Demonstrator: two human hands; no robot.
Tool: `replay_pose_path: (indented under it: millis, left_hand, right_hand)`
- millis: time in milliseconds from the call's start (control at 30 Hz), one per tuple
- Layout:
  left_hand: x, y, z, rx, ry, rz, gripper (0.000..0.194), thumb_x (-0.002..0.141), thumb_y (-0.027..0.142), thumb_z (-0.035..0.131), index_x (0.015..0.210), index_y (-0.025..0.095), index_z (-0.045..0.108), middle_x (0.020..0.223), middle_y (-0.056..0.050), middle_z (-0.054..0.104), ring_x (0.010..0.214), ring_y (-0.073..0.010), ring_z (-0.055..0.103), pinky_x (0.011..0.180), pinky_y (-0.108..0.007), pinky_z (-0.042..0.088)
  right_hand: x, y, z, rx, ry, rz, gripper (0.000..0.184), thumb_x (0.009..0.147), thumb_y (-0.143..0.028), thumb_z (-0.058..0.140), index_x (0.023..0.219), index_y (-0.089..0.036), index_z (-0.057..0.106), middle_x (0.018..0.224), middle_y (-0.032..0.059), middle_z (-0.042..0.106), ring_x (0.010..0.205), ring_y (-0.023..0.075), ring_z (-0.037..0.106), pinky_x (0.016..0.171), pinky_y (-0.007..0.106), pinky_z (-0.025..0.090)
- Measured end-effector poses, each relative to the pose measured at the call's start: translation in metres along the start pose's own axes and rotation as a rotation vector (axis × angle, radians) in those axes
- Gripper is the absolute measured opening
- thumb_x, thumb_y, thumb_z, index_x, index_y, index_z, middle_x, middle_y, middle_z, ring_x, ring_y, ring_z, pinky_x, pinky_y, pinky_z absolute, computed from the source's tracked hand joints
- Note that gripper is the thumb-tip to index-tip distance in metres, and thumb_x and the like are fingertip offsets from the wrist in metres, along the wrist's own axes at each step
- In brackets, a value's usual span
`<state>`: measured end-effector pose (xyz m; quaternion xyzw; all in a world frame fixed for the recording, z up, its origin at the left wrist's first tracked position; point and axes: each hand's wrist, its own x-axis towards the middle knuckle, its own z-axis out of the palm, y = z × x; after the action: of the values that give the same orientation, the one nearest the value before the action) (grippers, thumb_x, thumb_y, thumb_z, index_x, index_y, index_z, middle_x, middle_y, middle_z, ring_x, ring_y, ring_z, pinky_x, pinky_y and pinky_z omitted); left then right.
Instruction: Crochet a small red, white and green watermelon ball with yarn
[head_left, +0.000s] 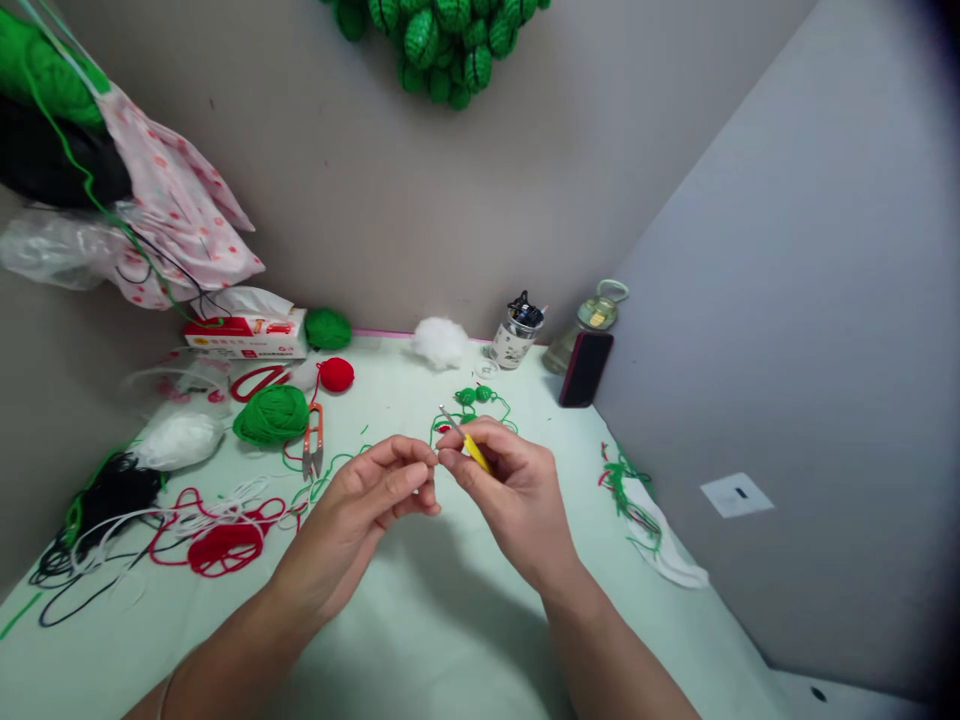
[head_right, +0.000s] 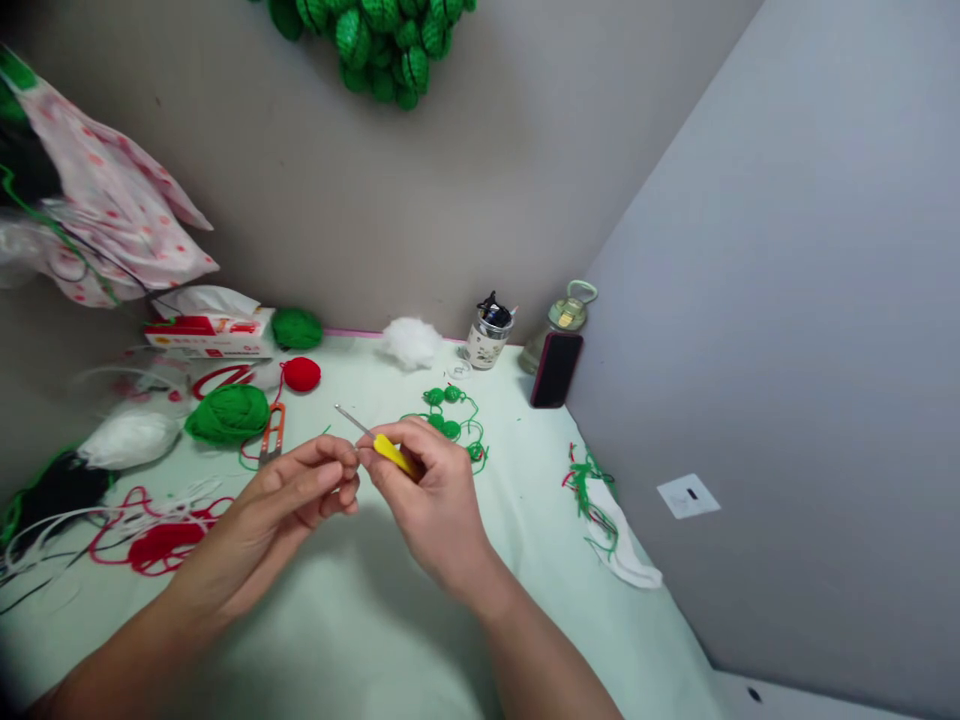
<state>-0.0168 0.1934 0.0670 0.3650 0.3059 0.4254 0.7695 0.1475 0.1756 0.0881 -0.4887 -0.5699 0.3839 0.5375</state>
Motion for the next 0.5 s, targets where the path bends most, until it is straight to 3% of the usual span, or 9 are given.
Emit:
replay_pose_path:
  millis: [133, 300, 500]
  left_hand:
    - [-0.0012, 0.0013, 0.001, 0.025, -0.021, 0.0, 0.012, 0.087, 0.034, 0.078, 0.087, 0.022, 0.079, 0.085, 0.0, 0.068, 0.072, -0.0113, 0.064, 0.073, -0.022, 0.054]
    - [-0.0006, 0.0013, -0.0012, 0.052, 0.002, 0.008, 0.016, 0.085, 0.034, 0.08, 0.077, 0.02, 0.076, 0.078, 0.001, 0.064, 0.068, -0.0106, 0.062, 0.069, -0.021, 0.053]
    - [-0.0001, 0.0031, -0.0035, 0.075, -0.02, -0.02, 0.012, 0.084, 0.03, 0.081, 0.078, 0.021, 0.075, 0.08, 0.001, 0.066, 0.075, -0.0133, 0.063, 0.076, -0.024, 0.056]
  right_hand:
    - [-0.0008, -0.0017, -0.0025, -0.018, -0.004, -0.005, 0.008, 0.089, -0.02, 0.07, 0.083, -0.023, 0.076, 0.08, -0.0011, 0.063, 0.065, 0.0103, 0.05, 0.057, 0.027, 0.036]
    - [-0.0008, -0.0009, -0.0036, -0.108, -0.063, -0.148, 0.013, 0.09, -0.013, 0.068, 0.088, -0.024, 0.076, 0.084, 0.0001, 0.069, 0.078, 0.0131, 0.062, 0.067, 0.027, 0.046]
    - [-0.0013, 0.0038, -0.0056, -0.191, -0.094, -0.261, 0.029, 0.088, -0.001, 0.063, 0.097, -0.026, 0.076, 0.09, 0.0001, 0.071, 0.084, 0.0133, 0.065, 0.073, 0.028, 0.05]
